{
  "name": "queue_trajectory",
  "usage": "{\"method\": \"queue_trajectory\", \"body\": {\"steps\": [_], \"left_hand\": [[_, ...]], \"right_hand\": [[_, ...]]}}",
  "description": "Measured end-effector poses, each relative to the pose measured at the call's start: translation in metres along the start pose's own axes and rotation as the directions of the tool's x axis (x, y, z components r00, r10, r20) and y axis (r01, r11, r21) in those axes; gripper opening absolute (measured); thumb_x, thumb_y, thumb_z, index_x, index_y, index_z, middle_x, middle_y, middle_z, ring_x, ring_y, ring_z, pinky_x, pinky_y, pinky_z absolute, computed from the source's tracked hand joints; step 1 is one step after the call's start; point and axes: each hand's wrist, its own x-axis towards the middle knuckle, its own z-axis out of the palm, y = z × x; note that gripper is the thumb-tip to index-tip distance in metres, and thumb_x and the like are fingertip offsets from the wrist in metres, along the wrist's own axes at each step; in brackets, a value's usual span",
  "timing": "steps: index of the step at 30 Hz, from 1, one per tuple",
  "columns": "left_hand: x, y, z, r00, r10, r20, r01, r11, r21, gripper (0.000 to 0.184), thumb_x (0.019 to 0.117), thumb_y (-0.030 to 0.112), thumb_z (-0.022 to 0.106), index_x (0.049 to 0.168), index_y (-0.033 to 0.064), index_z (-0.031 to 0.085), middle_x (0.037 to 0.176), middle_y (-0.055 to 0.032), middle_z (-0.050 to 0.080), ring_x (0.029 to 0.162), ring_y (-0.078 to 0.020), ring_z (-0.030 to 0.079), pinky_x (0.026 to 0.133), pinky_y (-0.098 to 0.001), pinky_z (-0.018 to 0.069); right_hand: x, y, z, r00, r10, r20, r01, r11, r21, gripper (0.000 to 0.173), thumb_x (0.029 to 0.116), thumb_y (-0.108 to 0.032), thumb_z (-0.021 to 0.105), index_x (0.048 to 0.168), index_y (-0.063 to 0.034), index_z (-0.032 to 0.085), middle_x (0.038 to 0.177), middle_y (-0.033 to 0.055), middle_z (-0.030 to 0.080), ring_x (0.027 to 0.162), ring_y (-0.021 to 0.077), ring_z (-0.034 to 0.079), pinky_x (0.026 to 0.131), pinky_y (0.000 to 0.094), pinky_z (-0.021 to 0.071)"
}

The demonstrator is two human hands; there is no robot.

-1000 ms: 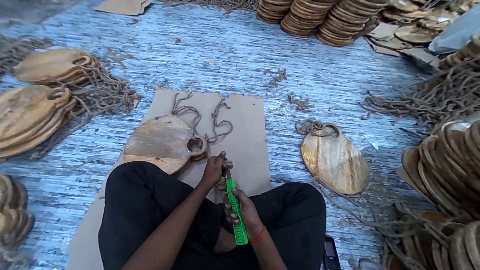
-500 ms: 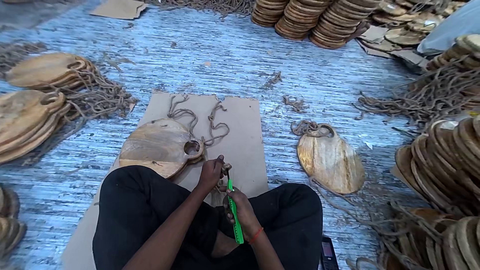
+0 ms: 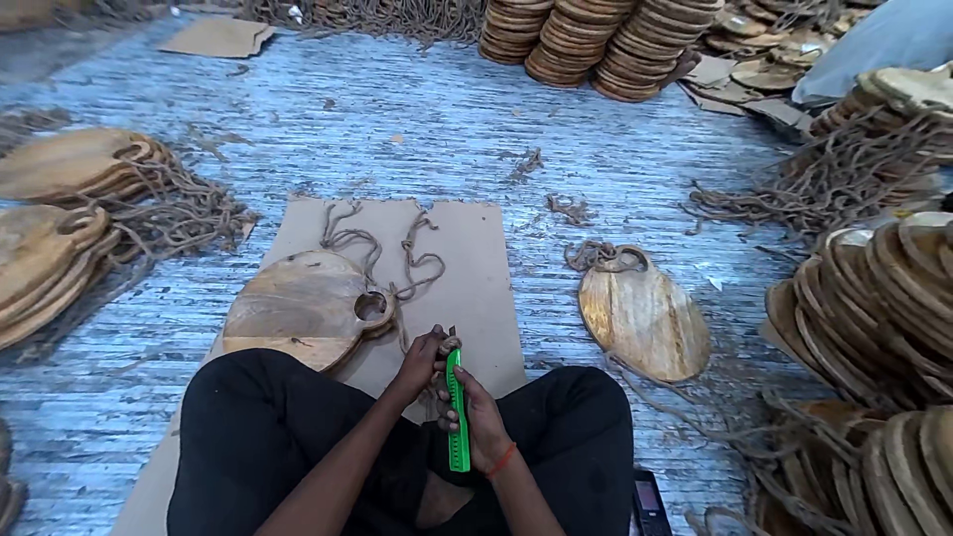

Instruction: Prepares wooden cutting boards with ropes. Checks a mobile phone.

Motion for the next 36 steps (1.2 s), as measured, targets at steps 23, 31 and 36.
{"method": "queue_trajectory", "body": {"steps": [23, 31, 36], "left_hand": [[0.010, 0.008, -0.025, 0.977, 0.167, -0.135, -0.013, 0.675, 0.737, 0.051, 0.1075, 0.026, 0.039, 0.091, -0.0112, 0.069, 0.087, -0.0276, 0.069, 0.090, -0.0413, 0.069, 0.086, -0.0565, 0.0525], [0.016, 0.017, -0.033, 0.971, 0.113, -0.208, -0.036, 0.939, 0.343, 0.052, 0.1127, 0.029, 0.032, 0.090, -0.0041, 0.065, 0.075, -0.0089, 0.060, 0.070, -0.0179, 0.059, 0.072, -0.0386, 0.0522], [0.005, 0.013, -0.031, 0.987, -0.077, -0.141, 0.099, 0.983, 0.156, 0.058, 0.1134, 0.039, 0.028, 0.084, 0.0014, 0.062, 0.066, -0.0020, 0.057, 0.056, -0.0101, 0.053, 0.056, -0.0281, 0.0471]], "right_hand": [[-0.030, 0.056, 0.032, 0.870, -0.419, -0.260, 0.272, 0.847, -0.456, 0.023, 0.1037, -0.013, 0.042, 0.083, -0.0080, 0.052, 0.052, -0.0076, 0.041, 0.040, 0.0025, 0.039, 0.041, 0.0203, 0.0371], [-0.033, -0.034, -0.016, 0.806, -0.495, -0.325, 0.334, 0.833, -0.440, 0.021, 0.1085, -0.014, 0.045, 0.091, -0.0064, 0.053, 0.054, -0.0057, 0.041, 0.040, 0.0031, 0.036, 0.038, 0.0189, 0.0346], [0.023, -0.010, -0.010, 0.893, -0.445, -0.063, 0.292, 0.681, -0.671, 0.061, 0.0893, -0.018, 0.078, 0.143, -0.0016, 0.053, 0.084, 0.0029, 0.062, 0.052, 0.0075, 0.047, 0.045, 0.0236, 0.0417]]}}
